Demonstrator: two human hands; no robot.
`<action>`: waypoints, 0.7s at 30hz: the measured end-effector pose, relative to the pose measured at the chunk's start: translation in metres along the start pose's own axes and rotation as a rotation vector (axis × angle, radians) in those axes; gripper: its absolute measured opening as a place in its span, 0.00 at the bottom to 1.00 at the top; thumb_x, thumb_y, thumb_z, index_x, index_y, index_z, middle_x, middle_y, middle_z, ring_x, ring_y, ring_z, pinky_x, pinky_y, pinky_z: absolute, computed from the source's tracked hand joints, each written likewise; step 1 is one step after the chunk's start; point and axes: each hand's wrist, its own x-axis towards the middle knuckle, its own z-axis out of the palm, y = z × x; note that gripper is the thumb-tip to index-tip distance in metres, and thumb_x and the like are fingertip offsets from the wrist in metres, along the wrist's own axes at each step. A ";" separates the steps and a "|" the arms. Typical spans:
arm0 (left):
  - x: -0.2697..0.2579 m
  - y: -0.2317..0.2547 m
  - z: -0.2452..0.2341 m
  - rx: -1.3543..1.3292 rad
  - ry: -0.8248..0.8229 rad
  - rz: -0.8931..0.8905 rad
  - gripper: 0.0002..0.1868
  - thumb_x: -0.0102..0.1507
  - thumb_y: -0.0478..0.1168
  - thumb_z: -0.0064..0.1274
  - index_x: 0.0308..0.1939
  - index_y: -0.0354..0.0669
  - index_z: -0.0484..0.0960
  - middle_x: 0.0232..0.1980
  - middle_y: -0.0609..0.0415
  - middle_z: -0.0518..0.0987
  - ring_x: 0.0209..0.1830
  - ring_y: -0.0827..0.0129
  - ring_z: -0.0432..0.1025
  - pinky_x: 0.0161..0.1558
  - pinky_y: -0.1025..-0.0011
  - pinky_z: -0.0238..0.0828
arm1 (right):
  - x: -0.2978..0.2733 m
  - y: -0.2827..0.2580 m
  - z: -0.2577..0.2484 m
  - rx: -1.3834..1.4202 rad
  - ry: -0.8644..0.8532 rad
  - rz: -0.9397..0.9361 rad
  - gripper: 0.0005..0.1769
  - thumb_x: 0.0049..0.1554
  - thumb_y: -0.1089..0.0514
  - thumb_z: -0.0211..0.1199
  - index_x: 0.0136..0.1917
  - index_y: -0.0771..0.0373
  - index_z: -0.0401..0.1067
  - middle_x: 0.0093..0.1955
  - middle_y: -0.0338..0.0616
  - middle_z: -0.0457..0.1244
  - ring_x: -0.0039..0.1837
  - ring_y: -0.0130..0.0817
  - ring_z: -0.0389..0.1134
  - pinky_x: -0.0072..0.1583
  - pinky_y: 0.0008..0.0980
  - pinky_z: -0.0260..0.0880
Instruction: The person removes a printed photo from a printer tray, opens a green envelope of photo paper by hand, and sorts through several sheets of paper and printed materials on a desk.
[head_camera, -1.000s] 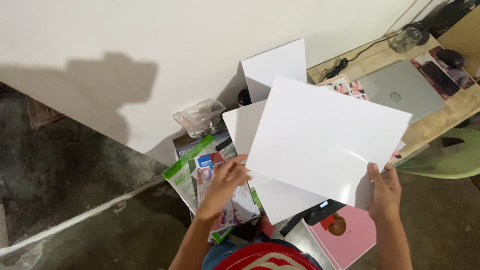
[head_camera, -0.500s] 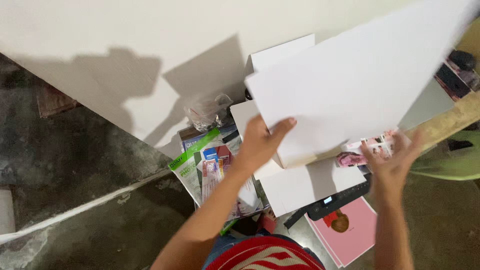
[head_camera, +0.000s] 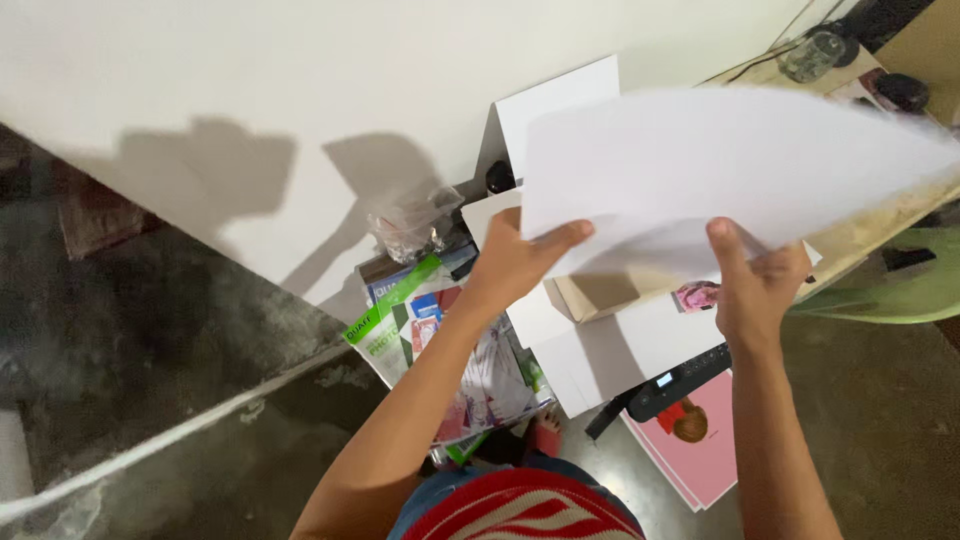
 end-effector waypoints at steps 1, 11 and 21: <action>-0.002 0.001 -0.005 0.012 0.018 -0.075 0.31 0.60 0.58 0.63 0.54 0.35 0.87 0.48 0.47 0.89 0.45 0.69 0.81 0.49 0.71 0.79 | 0.003 -0.003 0.005 -0.042 -0.020 0.027 0.13 0.65 0.57 0.70 0.56 0.67 0.72 0.49 0.45 0.67 0.51 0.30 0.72 0.55 0.33 0.79; -0.075 -0.048 -0.105 -0.025 0.311 -0.407 0.35 0.54 0.53 0.66 0.59 0.35 0.79 0.52 0.43 0.85 0.49 0.64 0.81 0.50 0.64 0.80 | 0.054 0.015 0.089 -0.109 -0.360 0.149 0.10 0.71 0.59 0.56 0.60 0.63 0.75 0.58 0.42 0.70 0.63 0.27 0.70 0.67 0.28 0.67; -0.125 -0.115 -0.138 -0.093 0.621 -0.814 0.33 0.54 0.50 0.64 0.60 0.38 0.76 0.49 0.40 0.85 0.50 0.58 0.83 0.47 0.57 0.81 | 0.165 0.146 0.225 -0.718 -0.636 -0.477 0.24 0.51 0.50 0.75 0.59 0.56 0.75 0.62 0.43 0.66 0.65 0.44 0.63 0.64 0.47 0.60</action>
